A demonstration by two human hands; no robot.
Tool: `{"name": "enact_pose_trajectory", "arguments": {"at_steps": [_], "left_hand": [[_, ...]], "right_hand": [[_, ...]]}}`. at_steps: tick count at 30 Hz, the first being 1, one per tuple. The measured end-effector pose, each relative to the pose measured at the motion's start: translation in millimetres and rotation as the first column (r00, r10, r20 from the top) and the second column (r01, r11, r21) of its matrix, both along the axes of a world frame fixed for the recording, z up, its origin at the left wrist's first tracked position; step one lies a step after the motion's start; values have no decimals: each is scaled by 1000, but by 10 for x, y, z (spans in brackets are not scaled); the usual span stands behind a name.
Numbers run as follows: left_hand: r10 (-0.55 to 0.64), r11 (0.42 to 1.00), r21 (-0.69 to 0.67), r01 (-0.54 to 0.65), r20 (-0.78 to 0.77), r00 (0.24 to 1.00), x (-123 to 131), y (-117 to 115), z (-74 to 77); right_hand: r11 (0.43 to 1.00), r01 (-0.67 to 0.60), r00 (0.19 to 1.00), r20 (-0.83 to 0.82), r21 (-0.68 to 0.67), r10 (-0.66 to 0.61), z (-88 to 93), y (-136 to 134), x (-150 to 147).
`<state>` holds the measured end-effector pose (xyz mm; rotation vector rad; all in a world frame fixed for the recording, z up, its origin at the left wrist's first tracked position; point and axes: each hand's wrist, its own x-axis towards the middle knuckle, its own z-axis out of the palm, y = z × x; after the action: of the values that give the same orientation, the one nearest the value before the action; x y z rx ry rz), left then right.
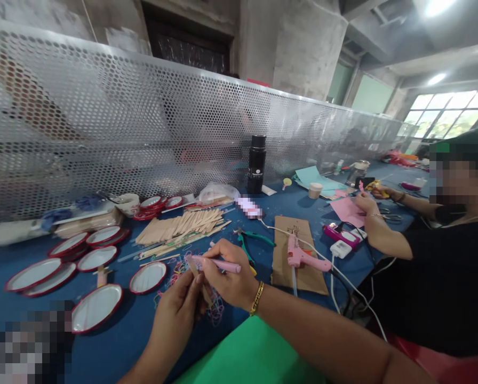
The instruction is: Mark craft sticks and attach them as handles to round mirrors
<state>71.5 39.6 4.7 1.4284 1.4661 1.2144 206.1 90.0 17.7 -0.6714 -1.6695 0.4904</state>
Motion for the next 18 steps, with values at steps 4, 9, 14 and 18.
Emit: {"name": "enact_pose_trajectory", "arguments": {"at_steps": [4,9,14,18], "left_hand": [[-6,1000,16,6,5,1000,5,4,7],[-10,1000,17,10,-4,1000,11,-10,7],[-16,1000,25,15,18,1000,13,-14,8],[-24,999,37,24,6,1000,2,-8,-7]], "right_hand": [[1000,12,1000,-5,26,-12,1,-10,0],[1000,7,1000,0,12,-7,13,-17,2],[999,40,999,-1,36,-40,26,-25,-2],[999,15,1000,3,36,-15,32,-25,-3]]}}
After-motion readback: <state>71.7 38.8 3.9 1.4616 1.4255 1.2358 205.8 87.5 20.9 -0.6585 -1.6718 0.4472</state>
